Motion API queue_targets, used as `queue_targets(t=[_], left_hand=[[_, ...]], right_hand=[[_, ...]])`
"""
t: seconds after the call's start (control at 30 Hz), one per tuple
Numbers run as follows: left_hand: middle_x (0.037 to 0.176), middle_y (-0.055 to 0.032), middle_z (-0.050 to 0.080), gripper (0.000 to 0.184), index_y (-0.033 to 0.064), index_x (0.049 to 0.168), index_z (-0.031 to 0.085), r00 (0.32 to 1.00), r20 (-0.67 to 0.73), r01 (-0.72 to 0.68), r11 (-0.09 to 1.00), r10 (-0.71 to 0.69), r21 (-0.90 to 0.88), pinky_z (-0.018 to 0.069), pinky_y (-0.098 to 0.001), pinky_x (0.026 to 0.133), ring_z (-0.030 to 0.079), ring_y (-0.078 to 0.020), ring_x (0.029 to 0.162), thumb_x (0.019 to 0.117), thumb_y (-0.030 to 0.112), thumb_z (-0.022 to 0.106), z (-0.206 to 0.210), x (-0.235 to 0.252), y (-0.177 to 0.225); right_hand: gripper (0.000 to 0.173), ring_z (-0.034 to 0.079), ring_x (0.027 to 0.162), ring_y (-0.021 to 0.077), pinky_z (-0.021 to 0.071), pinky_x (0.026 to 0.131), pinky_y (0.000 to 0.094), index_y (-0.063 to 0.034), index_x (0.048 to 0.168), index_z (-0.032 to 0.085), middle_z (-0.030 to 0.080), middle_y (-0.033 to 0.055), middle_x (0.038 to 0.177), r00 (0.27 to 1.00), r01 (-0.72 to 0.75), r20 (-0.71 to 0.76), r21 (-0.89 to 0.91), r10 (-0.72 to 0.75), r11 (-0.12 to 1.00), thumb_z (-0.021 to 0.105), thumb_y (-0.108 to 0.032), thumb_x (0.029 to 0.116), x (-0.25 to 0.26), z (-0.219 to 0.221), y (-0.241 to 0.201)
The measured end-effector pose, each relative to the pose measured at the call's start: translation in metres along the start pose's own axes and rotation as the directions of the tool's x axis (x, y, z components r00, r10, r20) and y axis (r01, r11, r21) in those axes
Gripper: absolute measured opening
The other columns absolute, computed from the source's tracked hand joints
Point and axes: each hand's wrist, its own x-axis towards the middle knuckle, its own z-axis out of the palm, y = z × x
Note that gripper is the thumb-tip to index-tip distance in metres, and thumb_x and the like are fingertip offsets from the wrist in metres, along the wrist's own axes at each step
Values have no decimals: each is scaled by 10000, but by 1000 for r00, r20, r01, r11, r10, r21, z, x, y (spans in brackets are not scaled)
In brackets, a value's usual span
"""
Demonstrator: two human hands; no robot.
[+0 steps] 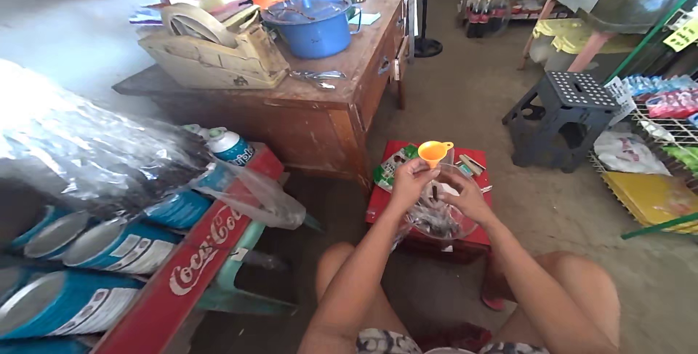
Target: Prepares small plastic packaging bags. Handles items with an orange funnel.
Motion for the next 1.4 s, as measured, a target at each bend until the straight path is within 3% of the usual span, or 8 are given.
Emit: queue_targets(t=[0.13, 0.67, 1.03, 1.13, 1.23, 1.3, 1.33, 1.4], left_hand=[[963, -88, 725, 138, -38, 1051, 692, 999, 37, 17, 999, -18, 36, 557, -302, 852, 674, -101, 889, 947, 52, 702, 5, 12, 20], [952, -71, 741, 117, -34, 1056, 678, 983, -16, -182, 981, 182, -70, 571, -251, 813, 691, -65, 855, 959, 33, 684, 5, 22, 76], [969, -74, 735, 125, -33, 1078, 677, 981, 11, -193, 980, 194, -50, 567, -249, 817, 686, -70, 863, 967, 22, 667, 8, 12, 84], [983, -99, 739, 132, -42, 1069, 682, 978, 36, -206, 978, 205, 36, 577, -295, 851, 699, -105, 888, 956, 27, 684, 9, 14, 70], [1006, -99, 747, 144, -38, 1053, 707, 976, 30, -216, 966, 214, 142, 567, -300, 909, 703, -101, 950, 942, 53, 708, 10, 15, 48], [1016, -101, 751, 148, -35, 1047, 718, 978, 17, -207, 959, 208, 193, 554, -305, 924, 700, -99, 970, 938, 66, 711, 12, 13, 34], [1021, -108, 751, 148, -37, 1046, 719, 979, 15, -202, 958, 203, 201, 549, -313, 933, 701, -106, 980, 940, 65, 707, 14, 12, 30], [1028, -124, 748, 148, -47, 1051, 716, 980, 8, -196, 961, 199, 197, 549, -322, 951, 704, -122, 990, 947, 58, 700, 20, 12, 25]], right_hand=[[194, 704, 908, 64, 578, 882, 256, 81, 1092, 707, 745, 99, 1004, 999, -37, 0, 64, 38, 997, 633, -46, 965, -9, 7, -1], [212, 680, 872, 144, 549, 870, 358, 64, 983, 733, 732, 132, 931, 988, -72, 111, -254, 103, 965, 618, -115, 992, -31, -24, 7], [250, 713, 878, 254, 554, 899, 481, 27, 1049, 750, 744, 157, 944, 954, -86, 221, -443, 202, 892, 600, -171, 1022, -27, -35, 8], [482, 709, 979, 396, 516, 957, 622, -11, 1379, 612, 731, 237, 1063, 871, -121, 330, -573, 363, 811, 737, -157, 937, -29, -37, 4], [685, 708, 877, 313, 576, 842, 518, 17, 1560, 346, 715, 194, 1007, 997, -56, -73, -572, 17, 818, 648, -164, 973, -29, -45, -62], [639, 707, 790, 239, 594, 747, 410, 122, 1507, 356, 707, 181, 912, 849, 170, -311, -605, -427, 778, 598, -126, 970, -22, -45, -89], [631, 696, 767, 246, 589, 737, 408, 138, 1504, 345, 696, 187, 876, 812, 235, -275, -653, -515, 720, 566, -115, 969, -19, -43, -95], [640, 698, 753, 344, 572, 746, 531, 16, 1589, 300, 705, 200, 855, 931, 233, -44, -693, -363, 682, 537, -122, 1010, -18, -39, -107]])
